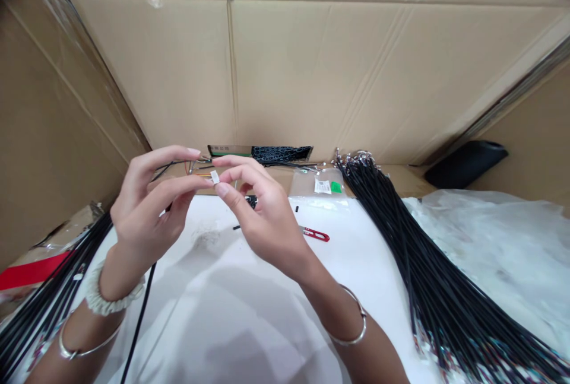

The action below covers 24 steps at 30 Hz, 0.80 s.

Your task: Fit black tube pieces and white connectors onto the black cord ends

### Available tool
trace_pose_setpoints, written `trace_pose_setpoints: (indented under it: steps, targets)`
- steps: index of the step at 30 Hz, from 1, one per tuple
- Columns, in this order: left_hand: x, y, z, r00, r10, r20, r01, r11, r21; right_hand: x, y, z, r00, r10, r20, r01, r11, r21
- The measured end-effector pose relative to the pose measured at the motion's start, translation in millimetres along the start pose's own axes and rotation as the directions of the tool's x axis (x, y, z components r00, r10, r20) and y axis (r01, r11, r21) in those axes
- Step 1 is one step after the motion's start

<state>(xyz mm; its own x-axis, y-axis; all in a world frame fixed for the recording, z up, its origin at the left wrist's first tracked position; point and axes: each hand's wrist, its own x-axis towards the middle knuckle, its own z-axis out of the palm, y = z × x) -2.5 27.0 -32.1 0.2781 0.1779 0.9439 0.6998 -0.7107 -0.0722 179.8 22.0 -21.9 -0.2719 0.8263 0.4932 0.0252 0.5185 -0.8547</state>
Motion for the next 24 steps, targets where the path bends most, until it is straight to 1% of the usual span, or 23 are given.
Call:
trace_pose_setpoints:
  steps: [5, 12, 15, 19, 21, 24]
  targets:
    - [0.9, -0.3, 0.7, 0.999, -0.004, 0.033, 0.005, 1.0, -0.016, 0.4, 2.9, -0.4, 1.0, 0.013, -0.01, -0.013, 1.0, 0.023]
    - [2.4, -3.6, -0.5, 0.993, -0.045, 0.108, 0.053, 0.996, -0.071, 0.9, 3.5, 1.7, 0.995, 0.102, 0.015, -0.102, 0.994, 0.027]
    - [0.9, -5.9, -2.8, 0.99, -0.049, 0.136, 0.058, 0.996, -0.065, 0.1, 2.3, 2.5, 0.992, 0.123, 0.013, -0.123, 0.992, 0.005]
    - [-0.4, -7.7, -6.1, 0.985, -0.026, 0.173, 0.031, 0.999, -0.027, -1.7, -0.1, 3.5, 0.992, 0.124, 0.015, -0.123, 0.992, -0.036]
    - [-0.6, -8.3, -7.2, 0.981, -0.02, 0.192, 0.022, 1.0, -0.01, -1.8, -1.2, 3.0, 0.991, 0.134, 0.028, -0.134, 0.991, -0.03]
    - [-1.2, -9.4, -7.5, 0.977, -0.032, 0.211, 0.038, 0.999, -0.028, 0.4, -1.6, -0.6, 0.98, 0.186, 0.077, -0.184, 0.983, -0.024]
